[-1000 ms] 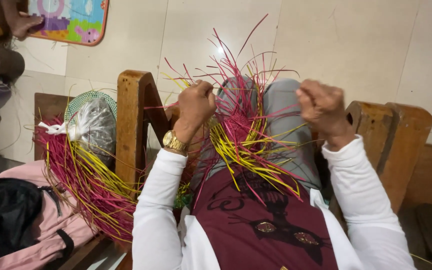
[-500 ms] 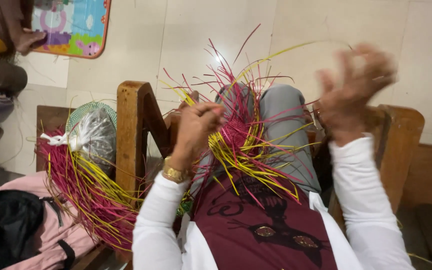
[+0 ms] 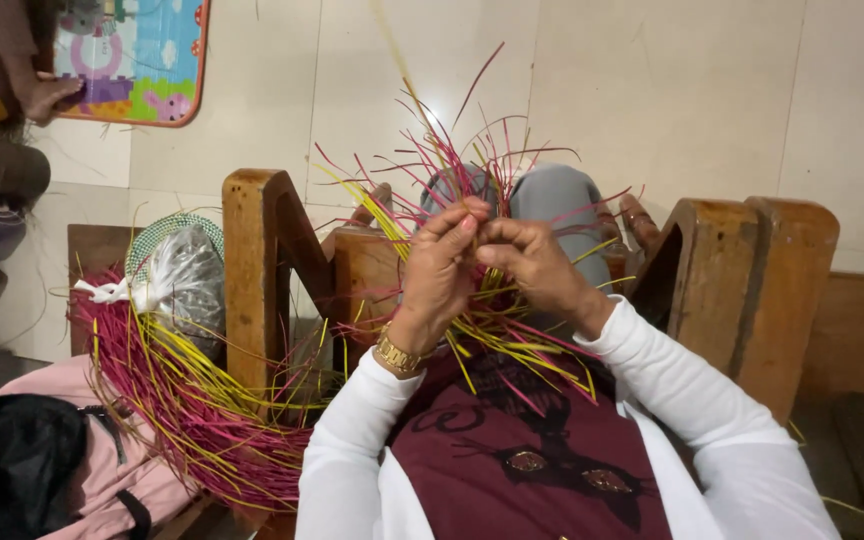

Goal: Weaving colorful flexible fibers into a pattern using hands

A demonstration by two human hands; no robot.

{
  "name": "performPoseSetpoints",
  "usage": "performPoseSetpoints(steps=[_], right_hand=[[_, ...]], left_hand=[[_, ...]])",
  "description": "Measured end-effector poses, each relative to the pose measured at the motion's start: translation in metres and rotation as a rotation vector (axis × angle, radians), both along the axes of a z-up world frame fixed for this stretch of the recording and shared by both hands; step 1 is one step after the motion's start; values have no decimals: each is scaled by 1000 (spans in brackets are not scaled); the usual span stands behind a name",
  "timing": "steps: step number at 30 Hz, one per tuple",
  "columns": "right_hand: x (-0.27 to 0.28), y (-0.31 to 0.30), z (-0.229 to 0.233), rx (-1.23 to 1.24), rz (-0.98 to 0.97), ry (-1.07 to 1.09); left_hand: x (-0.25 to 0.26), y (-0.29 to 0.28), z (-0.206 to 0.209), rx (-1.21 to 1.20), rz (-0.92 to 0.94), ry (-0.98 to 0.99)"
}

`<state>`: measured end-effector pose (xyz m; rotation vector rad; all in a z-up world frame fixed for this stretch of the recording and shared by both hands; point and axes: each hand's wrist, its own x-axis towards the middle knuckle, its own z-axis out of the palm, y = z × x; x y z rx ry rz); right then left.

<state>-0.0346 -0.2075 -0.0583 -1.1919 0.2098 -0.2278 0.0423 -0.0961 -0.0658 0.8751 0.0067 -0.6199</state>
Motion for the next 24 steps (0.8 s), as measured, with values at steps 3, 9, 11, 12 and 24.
performPoseSetpoints(steps=[3,9,11,12,24], right_hand=[[1,5,27,135,42,7],[4,-3,-11,371,76,57],[4,-4,-3,452,109,73],[4,-4,2,534,139,89],[2,8,10,-645,-71,-46]], left_hand=[[-3,2,9,69,-7,20],[14,11,51,184,343,-383],[11,12,72,209,236,-438],[9,13,82,233,123,-491],[-4,7,28,450,146,-327]])
